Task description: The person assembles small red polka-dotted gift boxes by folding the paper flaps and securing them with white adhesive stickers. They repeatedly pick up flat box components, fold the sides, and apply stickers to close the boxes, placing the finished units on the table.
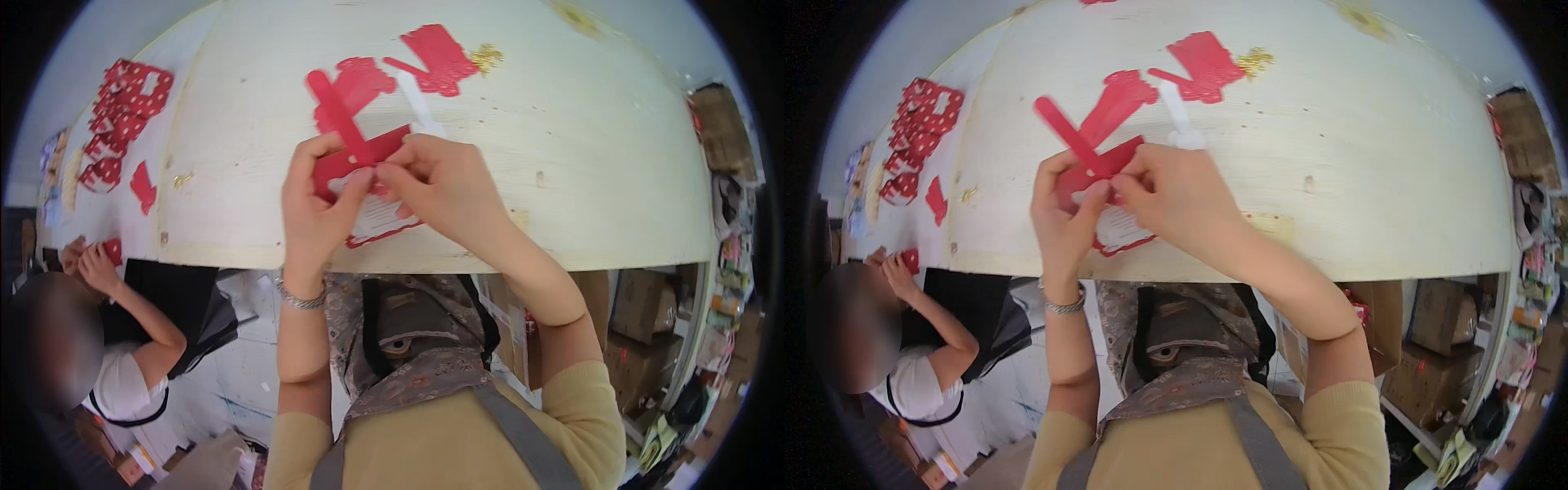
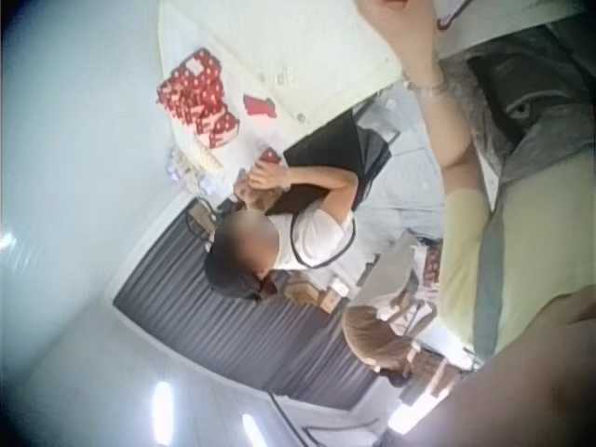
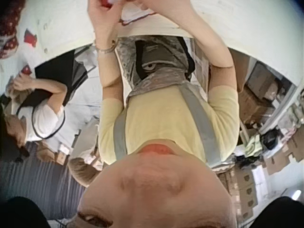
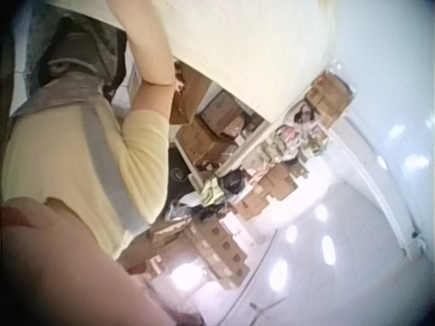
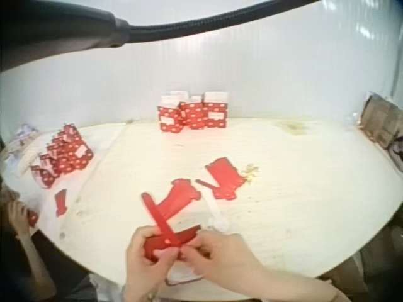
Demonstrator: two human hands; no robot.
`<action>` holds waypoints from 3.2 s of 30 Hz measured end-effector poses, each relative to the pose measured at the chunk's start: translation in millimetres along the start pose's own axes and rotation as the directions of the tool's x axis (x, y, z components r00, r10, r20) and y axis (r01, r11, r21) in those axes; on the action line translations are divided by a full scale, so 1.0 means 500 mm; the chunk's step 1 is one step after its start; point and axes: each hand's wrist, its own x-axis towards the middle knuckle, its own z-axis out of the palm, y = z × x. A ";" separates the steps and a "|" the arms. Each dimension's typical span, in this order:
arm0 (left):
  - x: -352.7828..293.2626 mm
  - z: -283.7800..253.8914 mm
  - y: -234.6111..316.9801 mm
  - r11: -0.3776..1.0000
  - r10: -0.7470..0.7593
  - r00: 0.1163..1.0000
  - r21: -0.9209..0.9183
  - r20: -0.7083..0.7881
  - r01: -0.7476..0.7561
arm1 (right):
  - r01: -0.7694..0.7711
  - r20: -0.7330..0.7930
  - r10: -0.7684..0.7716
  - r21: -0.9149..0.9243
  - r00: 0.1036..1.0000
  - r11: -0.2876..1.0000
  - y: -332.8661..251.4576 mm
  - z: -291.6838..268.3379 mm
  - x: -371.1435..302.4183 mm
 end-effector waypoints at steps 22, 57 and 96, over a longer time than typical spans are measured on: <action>-0.012 -0.015 -0.014 0.987 0.127 0.990 0.091 0.063 -0.133 | -0.083 -0.402 -0.417 -0.794 0.815 0.603 0.230 -0.255 0.209; -0.018 -0.021 -0.031 0.971 0.231 0.962 0.023 0.146 -0.237 | 0.591 -0.095 -0.696 -0.455 0.711 0.666 0.050 0.004 -0.019; -0.034 -0.018 -0.052 0.988 0.152 0.986 -0.026 0.070 -0.150 | 0.559 0.023 -0.687 -0.601 0.726 0.571 0.014 -0.001 -0.021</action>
